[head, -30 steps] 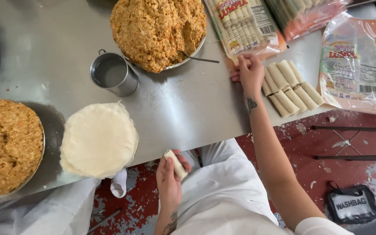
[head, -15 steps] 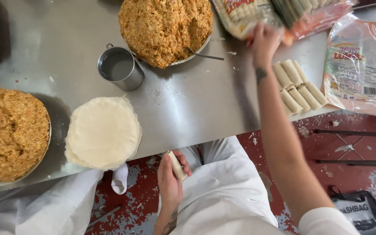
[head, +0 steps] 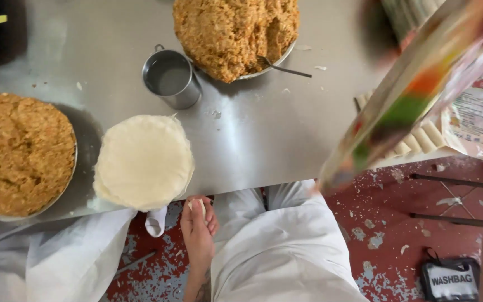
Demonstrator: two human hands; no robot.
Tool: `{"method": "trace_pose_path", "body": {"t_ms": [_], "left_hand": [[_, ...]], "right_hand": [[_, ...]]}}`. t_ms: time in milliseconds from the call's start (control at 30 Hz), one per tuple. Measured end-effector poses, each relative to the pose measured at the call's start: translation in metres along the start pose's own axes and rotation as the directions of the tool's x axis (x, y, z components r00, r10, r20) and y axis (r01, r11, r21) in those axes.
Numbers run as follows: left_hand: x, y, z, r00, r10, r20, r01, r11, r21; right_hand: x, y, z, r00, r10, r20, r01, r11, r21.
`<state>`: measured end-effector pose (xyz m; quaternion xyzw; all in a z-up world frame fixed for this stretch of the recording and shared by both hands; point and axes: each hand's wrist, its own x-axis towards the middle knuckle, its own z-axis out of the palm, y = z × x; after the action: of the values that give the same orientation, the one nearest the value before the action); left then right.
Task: Preparing lumpia by placing wrappers on a stainless steel table, adding meat filling with a fork, and rolling them into cylinders.
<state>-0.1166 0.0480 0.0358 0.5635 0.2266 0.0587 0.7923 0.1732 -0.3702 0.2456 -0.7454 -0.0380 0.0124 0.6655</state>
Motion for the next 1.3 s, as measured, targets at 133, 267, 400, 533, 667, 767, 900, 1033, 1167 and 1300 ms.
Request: {"method": "trace_pose_path", "body": {"t_ms": [133,267,400,533,667,767,900,1033,1167,1300], "left_hand": [[0.0,0.019,0.017,0.983,0.184,0.001,-0.184,0.98,0.074],[-0.015,0.029,0.038,0.928,0.365,0.081,-0.373,0.916,0.147],[-0.017,0.014,0.043,0.951,0.305,0.054,-0.31,0.936,0.168],[0.004,-0.013,0.045,0.985,0.169,0.014,-0.17,0.977,0.133],[0.03,-0.016,0.061,0.981,0.173,0.089,-0.188,0.962,0.197],[0.041,-0.021,0.066,0.983,0.149,0.11,-0.175,0.943,0.283],[0.052,-0.02,0.074,0.985,0.121,0.119,-0.157,0.917,0.366],[0.063,-0.01,0.075,0.986,0.099,0.136,-0.143,0.92,0.364],[0.054,-0.004,0.077,0.981,0.171,0.093,-0.193,0.917,0.35],[0.058,-0.028,0.066,0.981,0.19,0.033,-0.192,0.958,0.213]], "right_hand": [[-0.09,-0.02,0.07,0.981,-0.069,0.184,0.068,0.998,0.011],[-0.172,0.011,0.129,0.998,-0.033,-0.049,0.043,0.975,0.219],[-0.214,0.077,0.163,0.996,-0.079,0.044,0.078,0.996,0.032],[-0.226,0.157,0.173,0.976,0.087,0.201,-0.115,0.984,0.134],[-0.231,0.211,0.178,0.98,0.187,0.064,-0.189,0.982,0.026],[-0.234,0.259,0.177,0.98,0.198,-0.012,-0.198,0.98,-0.003],[-0.192,0.139,0.204,0.997,0.072,0.002,-0.072,0.997,0.012],[-0.187,0.146,0.212,0.999,0.023,0.024,-0.022,0.999,-0.033],[-0.211,0.172,0.195,0.996,0.085,0.021,-0.085,0.996,-0.016],[-0.236,0.207,0.182,0.96,0.276,0.039,-0.276,0.961,0.005]]}}
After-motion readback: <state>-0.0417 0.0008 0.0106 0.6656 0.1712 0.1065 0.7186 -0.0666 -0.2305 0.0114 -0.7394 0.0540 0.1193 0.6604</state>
